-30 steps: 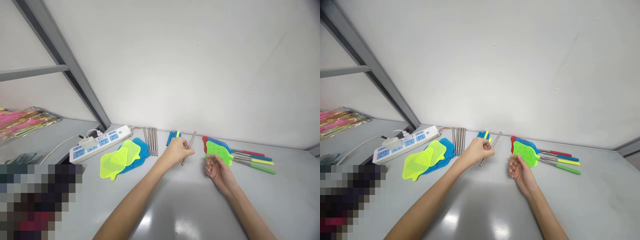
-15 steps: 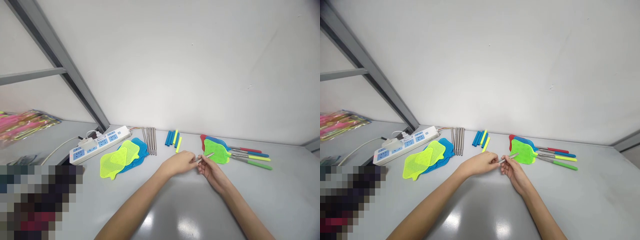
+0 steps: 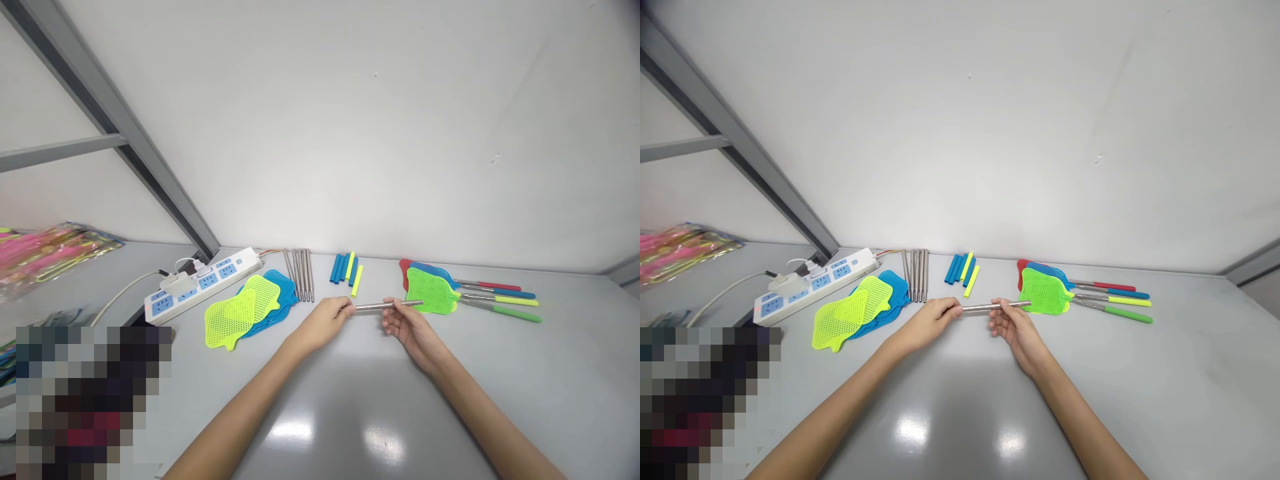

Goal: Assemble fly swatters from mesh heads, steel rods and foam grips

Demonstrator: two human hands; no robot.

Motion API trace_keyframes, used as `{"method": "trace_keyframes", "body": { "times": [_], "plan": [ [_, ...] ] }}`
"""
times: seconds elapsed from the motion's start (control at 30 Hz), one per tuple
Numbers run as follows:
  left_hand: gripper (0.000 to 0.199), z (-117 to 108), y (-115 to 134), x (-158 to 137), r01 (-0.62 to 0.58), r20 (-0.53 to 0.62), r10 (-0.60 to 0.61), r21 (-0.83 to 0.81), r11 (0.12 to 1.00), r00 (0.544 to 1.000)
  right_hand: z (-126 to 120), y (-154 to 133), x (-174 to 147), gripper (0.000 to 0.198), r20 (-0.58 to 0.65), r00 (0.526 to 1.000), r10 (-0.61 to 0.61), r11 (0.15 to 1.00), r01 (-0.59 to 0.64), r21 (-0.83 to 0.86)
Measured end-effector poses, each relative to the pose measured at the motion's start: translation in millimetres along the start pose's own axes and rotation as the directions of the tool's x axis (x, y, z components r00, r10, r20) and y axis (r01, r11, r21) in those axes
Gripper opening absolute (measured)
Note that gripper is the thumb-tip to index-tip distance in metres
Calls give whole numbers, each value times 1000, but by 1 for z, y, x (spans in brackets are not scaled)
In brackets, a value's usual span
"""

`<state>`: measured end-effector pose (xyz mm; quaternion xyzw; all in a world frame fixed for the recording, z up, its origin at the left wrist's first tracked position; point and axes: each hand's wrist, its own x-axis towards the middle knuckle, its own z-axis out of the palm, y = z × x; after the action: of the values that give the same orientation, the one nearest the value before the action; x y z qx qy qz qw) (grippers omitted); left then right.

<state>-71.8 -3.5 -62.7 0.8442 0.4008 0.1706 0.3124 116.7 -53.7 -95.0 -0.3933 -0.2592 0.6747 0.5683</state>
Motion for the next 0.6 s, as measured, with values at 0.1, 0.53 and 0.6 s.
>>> {"method": "trace_keyframes", "body": {
  "times": [0.1, 0.53, 0.6],
  "plan": [
    [31, 5, -8, -6, 19, -63, -20, -21, 1000, 998, 7, 3, 2, 22, 6, 1000, 4, 1000, -5, 16],
    [29, 8, -21, -15, 67, -128, -71, -30, 997, 989, 35, 14, 28, 19, -3, 1000, 11, 978, -10, 209],
    [29, 11, -21, -15, 77, -119, -76, 8, 997, 990, 35, 16, 32, 24, 7, 1000, 1, 976, -3, 220]
  ]
}}
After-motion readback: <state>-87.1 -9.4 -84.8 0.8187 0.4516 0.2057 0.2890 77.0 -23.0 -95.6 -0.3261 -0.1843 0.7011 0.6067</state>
